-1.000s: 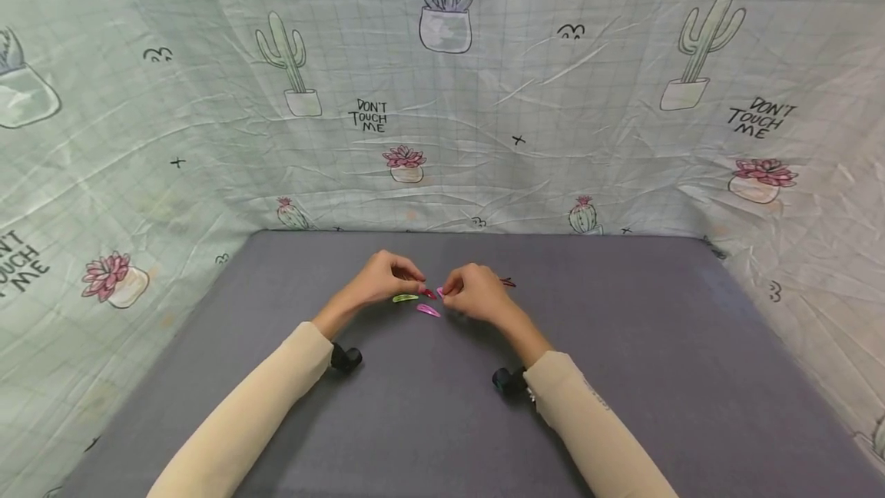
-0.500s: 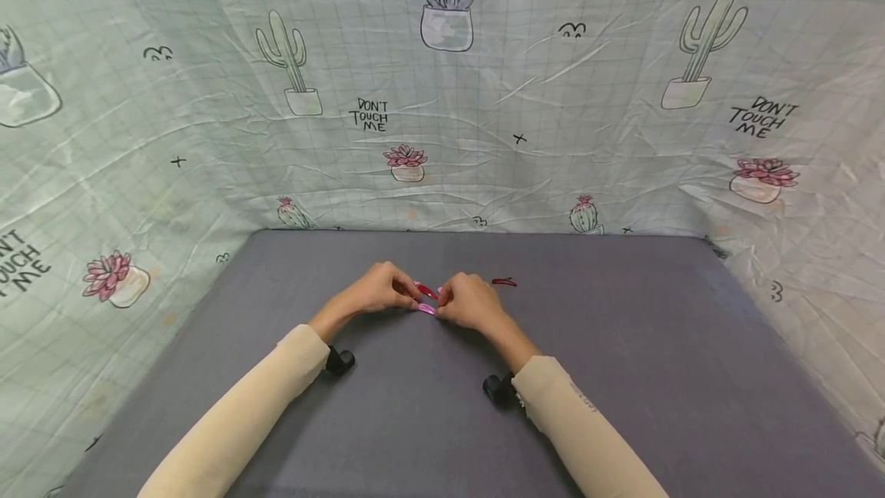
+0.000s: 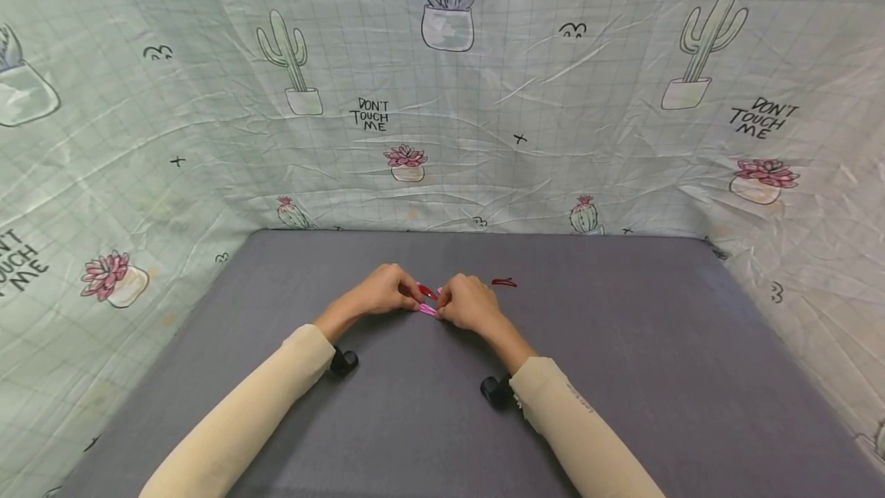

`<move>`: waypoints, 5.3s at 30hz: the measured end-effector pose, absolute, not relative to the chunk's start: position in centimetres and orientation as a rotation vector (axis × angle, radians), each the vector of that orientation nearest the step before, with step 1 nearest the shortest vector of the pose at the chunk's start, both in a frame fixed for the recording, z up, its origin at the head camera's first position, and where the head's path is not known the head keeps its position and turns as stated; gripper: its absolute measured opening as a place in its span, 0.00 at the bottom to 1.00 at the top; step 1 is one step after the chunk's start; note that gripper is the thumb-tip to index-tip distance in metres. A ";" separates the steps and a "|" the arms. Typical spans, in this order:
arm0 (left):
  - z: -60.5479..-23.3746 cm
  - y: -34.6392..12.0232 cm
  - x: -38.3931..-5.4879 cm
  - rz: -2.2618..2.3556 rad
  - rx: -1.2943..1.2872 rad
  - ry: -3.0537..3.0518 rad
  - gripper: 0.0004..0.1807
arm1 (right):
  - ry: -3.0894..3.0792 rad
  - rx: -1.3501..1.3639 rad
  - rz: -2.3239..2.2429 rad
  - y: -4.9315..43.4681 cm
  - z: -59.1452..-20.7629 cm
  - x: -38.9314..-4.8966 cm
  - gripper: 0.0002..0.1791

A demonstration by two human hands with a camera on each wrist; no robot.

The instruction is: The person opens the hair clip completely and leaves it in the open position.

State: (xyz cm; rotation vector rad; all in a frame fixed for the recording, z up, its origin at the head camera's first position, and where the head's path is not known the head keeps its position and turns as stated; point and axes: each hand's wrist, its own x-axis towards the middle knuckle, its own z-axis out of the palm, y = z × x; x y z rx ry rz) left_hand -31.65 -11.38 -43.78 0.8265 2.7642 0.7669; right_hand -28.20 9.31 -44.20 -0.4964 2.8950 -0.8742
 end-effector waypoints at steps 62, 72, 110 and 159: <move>-42.7 -8.0 -25.2 1.766 0.998 2.479 0.02 | 2.772 -1.039 -1.683 16.6 -43.2 -23.5 0.03; -42.9 -7.9 -24.4 1.792 0.988 2.432 0.02 | 2.782 -1.096 -1.676 15.9 -41.7 -21.9 0.04; -43.1 -7.5 -24.1 1.865 1.091 2.436 0.04 | 2.701 -1.206 -1.797 15.6 -40.9 -20.7 0.14; -43.0 -7.3 -23.8 1.910 1.092 2.474 0.09 | 2.715 -1.196 -1.931 14.9 -41.3 -20.7 0.17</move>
